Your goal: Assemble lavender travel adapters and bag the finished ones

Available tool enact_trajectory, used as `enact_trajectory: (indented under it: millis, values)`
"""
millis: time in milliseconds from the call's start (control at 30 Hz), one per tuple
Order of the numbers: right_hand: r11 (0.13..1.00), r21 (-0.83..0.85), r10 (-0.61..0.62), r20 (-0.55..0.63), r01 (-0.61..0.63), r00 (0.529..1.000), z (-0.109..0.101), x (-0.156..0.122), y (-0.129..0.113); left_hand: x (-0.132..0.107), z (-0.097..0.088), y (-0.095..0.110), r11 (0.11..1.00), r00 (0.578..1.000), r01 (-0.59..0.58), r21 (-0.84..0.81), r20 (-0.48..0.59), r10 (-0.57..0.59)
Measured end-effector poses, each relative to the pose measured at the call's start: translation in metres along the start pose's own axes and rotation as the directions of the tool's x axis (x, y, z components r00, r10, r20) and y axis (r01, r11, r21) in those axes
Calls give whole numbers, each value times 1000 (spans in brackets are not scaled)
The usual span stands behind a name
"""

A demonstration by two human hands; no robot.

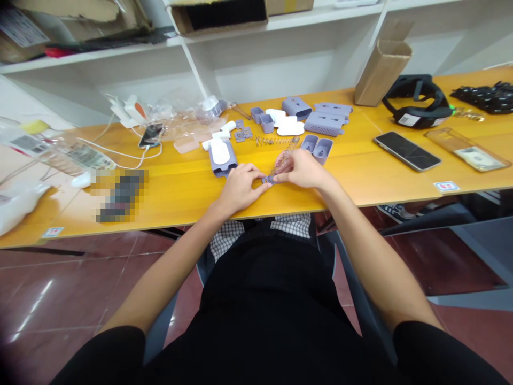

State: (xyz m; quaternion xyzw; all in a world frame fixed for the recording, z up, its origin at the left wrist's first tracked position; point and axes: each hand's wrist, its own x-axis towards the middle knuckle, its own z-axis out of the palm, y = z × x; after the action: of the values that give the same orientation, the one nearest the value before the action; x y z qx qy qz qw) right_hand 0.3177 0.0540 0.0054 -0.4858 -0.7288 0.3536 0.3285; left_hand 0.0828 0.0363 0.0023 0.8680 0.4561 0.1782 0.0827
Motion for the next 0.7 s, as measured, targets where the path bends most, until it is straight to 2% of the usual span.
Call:
enact_trajectory:
  millis: [133, 267, 467, 700]
  values:
    - [997, 71, -20, 25, 18, 999, -3, -1, 5, 1, 0, -1, 1000, 1000, -6, -6, 10, 6]
    - [998, 56, -36, 27, 35, 999, -4, -2, 5, 1, 1, -2, 1000, 1000, -4, -8, 17, 5]
    - [998, -33, -53, 32, 54, 998, -3, -2, -1, 1, 2, -4, 1000, 1000, -20, -6, 11, 20]
    - [974, -212, -76, 12, 77, 997, 0, -2, -11, 1, 2, -4, 1000, 1000, -26, -3, 12, 26]
